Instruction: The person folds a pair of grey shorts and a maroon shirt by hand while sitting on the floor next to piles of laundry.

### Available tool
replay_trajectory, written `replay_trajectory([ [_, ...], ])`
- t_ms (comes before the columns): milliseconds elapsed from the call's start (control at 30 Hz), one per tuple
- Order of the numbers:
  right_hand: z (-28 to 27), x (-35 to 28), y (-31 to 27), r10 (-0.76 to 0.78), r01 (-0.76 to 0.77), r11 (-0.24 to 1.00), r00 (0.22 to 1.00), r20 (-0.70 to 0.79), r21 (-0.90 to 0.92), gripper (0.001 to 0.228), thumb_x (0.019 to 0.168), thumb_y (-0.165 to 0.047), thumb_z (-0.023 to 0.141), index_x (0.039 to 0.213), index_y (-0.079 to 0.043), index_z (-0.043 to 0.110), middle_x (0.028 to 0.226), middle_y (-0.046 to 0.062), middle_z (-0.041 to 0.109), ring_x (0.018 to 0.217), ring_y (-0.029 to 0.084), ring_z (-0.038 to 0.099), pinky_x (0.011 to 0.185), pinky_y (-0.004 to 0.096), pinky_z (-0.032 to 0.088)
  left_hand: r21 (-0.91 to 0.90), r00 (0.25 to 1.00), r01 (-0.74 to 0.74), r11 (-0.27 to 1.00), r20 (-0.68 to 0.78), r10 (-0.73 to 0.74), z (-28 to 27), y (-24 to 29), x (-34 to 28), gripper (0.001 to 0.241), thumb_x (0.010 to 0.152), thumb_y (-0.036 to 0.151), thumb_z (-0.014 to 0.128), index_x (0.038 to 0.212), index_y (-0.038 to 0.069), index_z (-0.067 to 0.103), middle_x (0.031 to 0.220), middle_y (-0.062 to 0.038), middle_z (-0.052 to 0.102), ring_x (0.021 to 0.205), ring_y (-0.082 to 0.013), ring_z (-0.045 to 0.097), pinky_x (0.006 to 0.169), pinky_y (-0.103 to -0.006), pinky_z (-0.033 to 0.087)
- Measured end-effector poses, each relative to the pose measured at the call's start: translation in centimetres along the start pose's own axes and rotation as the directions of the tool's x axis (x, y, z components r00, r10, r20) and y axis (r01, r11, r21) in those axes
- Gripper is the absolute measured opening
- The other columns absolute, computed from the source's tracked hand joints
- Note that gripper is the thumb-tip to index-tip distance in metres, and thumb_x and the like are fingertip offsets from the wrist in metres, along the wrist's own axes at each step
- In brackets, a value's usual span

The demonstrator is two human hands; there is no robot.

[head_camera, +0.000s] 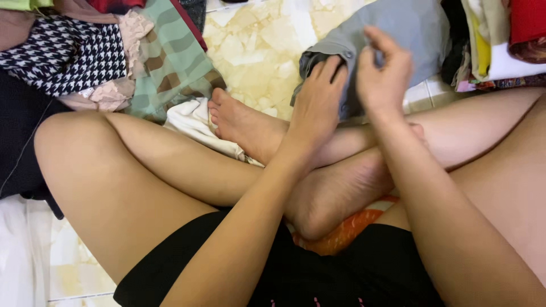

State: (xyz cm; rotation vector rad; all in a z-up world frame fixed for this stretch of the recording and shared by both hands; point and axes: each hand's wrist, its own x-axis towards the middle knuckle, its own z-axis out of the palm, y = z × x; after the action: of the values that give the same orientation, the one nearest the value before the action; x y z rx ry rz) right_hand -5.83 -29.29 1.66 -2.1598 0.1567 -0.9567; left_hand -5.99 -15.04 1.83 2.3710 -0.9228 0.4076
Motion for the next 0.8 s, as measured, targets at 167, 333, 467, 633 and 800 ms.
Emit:
replay_trajectory([
  [167, 0.1, -0.4, -1.0, 0.125, -0.126, 0.992, 0.987, 0.099, 0.008, 0.03, 0.087, -0.012, 0.069, 0.117, -0.006, 0.072, 0.121, 0.019, 0.068, 0.12, 0.022, 0.062, 0.105, 0.03, 0.041, 0.182, 0.973, -0.108, 0.977, 0.222, 0.066, 2.8, -1.1, -1.2, 0.034, 0.082, 0.016, 0.048, 0.101, 0.015, 0.075, 0.12, 0.002, 0.063, 0.134, -0.0288, 0.039, 0.108, -0.0562, 0.032],
  [333, -0.6, 0.5, -6.4, 0.394, -0.374, 0.916, 0.774, 0.495, -0.143, 0.088, 0.084, -0.05, 0.066, 0.151, -0.017, 0.021, 0.157, 0.011, 0.026, 0.145, 0.026, 0.02, 0.113, 0.045, 0.015, 0.176, 0.947, -0.073, 0.982, 0.32, 0.013, 4.2, -1.5, -0.9, 0.038, 0.087, 0.019, 0.042, 0.119, 0.008, 0.061, 0.134, -0.012, 0.055, 0.142, -0.0296, 0.03, 0.12, -0.055, 0.014],
  [467, -0.6, 2.1, -8.4, 0.545, -0.521, 0.805, 0.46, 0.701, -0.284, 0.083, 0.083, -0.064, 0.018, 0.157, -0.03, -0.001, 0.167, 0.005, -0.005, 0.152, 0.031, -0.011, 0.114, 0.058, -0.009, -0.085, 0.978, -0.057, 0.995, 0.196, 0.073, 0.7, -0.5, -0.8, 0.02, 0.057, 0.004, 0.056, 0.07, 0.001, 0.071, 0.081, -0.024, 0.068, 0.117, -0.0387, 0.054, 0.106, -0.0496, 0.04],
  [633, 1.1, 0.0, -2.3, 0.42, -0.474, 0.877, 0.688, 0.591, -0.071, 0.067, 0.094, -0.058, 0.019, 0.155, -0.034, 0.005, 0.168, -0.002, 0.006, 0.155, 0.029, -0.004, 0.114, 0.059, -0.01, -0.362, 0.948, 0.273, 0.891, -0.057, -0.314, -2.5, -0.8, -1.4, 0.023, 0.061, 0.009, 0.053, 0.067, 0.016, 0.074, 0.075, -0.007, 0.074, 0.08, -0.0255, 0.069, 0.081, -0.0357, 0.051],
  [800, 0.3, -0.9, -0.9, 0.12, -0.146, 0.98, 0.976, 0.181, 0.134, 0.075, 0.083, 0.016, 0.035, 0.152, -0.012, 0.029, 0.156, 0.019, 0.039, 0.148, 0.027, 0.037, 0.123, 0.032, 0.023, -0.371, 0.726, 0.601, 0.708, -0.118, -0.678, -1.3, -5.3, -1.6, 0.025, 0.06, 0.011, 0.058, 0.082, 0.015, 0.07, 0.084, -0.002, 0.073, 0.079, -0.02, 0.068, 0.075, -0.0343, 0.051],
])
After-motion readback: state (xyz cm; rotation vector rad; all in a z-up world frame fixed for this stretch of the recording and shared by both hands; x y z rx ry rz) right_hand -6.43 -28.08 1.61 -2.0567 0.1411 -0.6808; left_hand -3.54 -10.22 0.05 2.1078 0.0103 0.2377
